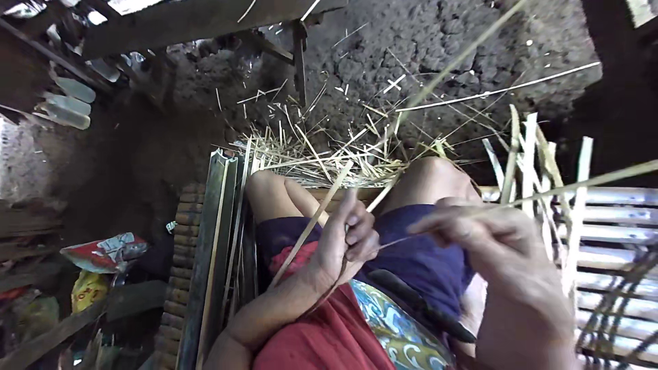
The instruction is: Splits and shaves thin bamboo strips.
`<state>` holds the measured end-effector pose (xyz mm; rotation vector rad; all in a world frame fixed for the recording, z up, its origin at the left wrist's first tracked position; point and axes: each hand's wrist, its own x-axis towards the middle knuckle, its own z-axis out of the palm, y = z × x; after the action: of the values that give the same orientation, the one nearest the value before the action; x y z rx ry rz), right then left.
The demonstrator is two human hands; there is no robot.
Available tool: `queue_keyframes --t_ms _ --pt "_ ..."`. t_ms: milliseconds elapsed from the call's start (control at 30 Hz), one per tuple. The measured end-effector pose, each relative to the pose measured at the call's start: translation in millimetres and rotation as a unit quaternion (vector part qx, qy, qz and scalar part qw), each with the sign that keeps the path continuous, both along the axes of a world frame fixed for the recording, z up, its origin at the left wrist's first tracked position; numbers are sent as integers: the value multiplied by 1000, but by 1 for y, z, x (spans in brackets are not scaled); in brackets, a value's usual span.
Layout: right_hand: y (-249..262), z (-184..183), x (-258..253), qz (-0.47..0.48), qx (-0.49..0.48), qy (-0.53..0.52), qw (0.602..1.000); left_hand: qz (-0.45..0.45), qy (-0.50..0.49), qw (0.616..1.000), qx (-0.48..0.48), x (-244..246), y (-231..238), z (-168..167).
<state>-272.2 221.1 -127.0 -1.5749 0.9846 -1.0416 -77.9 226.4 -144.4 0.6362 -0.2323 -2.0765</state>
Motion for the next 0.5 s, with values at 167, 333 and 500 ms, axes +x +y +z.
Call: queue_keyframes --t_ms 167,333,500 --pt "13 -11 31 264 13 -67 962 142 2 988 59 6 -13 2" --pt "27 -17 23 434 59 -139 888 176 -35 984 19 28 -28 -17" --pt "-5 -12 5 71 54 -25 996 -94 -33 994 -33 27 9 -10"
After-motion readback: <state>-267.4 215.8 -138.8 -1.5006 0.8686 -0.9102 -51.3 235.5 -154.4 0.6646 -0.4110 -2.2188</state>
